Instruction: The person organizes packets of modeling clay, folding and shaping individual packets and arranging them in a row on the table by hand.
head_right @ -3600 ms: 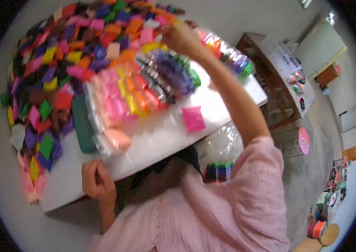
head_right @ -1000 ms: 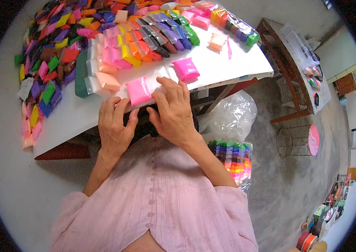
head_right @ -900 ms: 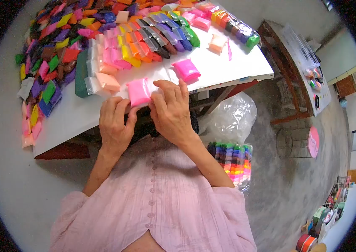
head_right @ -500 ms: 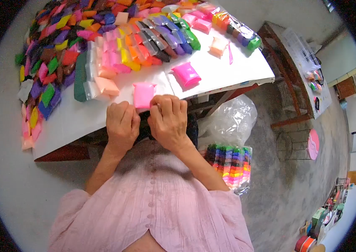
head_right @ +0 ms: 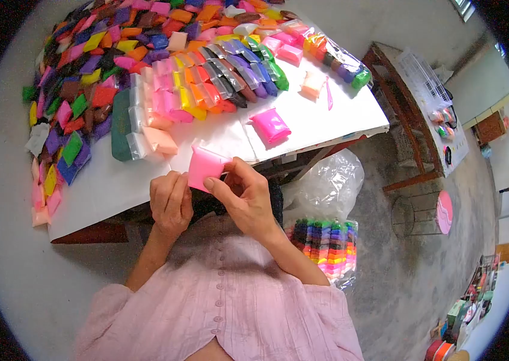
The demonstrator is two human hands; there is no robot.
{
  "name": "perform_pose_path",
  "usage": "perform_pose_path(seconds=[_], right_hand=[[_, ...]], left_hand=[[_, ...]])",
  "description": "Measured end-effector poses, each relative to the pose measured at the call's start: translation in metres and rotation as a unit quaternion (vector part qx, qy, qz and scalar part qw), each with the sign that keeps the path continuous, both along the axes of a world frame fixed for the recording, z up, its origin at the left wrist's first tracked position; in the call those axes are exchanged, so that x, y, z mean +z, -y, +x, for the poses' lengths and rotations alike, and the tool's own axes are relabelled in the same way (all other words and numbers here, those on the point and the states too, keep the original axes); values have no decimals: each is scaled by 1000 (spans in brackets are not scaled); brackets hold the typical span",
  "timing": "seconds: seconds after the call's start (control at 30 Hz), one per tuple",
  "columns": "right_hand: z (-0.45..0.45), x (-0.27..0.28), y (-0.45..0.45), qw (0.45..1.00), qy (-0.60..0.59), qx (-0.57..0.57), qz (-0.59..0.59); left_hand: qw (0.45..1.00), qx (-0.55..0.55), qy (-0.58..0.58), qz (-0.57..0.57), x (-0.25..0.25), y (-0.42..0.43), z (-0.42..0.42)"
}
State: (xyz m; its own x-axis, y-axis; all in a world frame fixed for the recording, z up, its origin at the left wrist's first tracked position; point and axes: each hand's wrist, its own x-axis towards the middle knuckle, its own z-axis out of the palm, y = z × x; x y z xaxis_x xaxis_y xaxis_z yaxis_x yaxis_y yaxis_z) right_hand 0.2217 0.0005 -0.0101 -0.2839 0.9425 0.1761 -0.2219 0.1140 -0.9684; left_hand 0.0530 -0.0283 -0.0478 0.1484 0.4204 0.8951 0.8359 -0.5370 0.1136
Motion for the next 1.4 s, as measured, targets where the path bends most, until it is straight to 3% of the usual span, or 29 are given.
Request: perform_pose_path(seconds=[0.13, 0.23, 0.33, 0.5, 0.73, 0.97, 1.1, 1.2, 1.3, 1.4], right_hand=[[0, -7, -2, 993, 49, -27, 99], [0, -5, -5, 986, 77, -26, 145], [-3, -3, -4, 984, 78, -35, 154], [-13, -11, -5, 980, 55, -57, 181], [-7, 18, -34, 952, 232, 6, 198], [-37, 14, -73, 891, 298, 21, 343], [-49, 12, -80, 895, 280, 26, 345], [-47, 14, -75, 937, 257, 30, 233], [-49, 8, -78, 954, 195, 28, 225], [-55, 6, -76, 950, 196, 13, 241]], left_hand=[[989, -40, 113, -90, 13, 4, 7], [931, -111, 284, -200, 32, 16, 16], [910, -140, 314, -233, 22, 16, 17], [939, -100, 264, -194, 20, 10, 25], [951, -83, 236, -182, 30, 9, 27], [958, -12, 219, -184, 33, 29, 4], [961, -1, 213, -175, 34, 39, -8], [955, -2, 230, -186, 45, 51, -18], [930, -35, 331, -158, 78, 60, -24], [932, -30, 356, -67, 123, 68, -38]])
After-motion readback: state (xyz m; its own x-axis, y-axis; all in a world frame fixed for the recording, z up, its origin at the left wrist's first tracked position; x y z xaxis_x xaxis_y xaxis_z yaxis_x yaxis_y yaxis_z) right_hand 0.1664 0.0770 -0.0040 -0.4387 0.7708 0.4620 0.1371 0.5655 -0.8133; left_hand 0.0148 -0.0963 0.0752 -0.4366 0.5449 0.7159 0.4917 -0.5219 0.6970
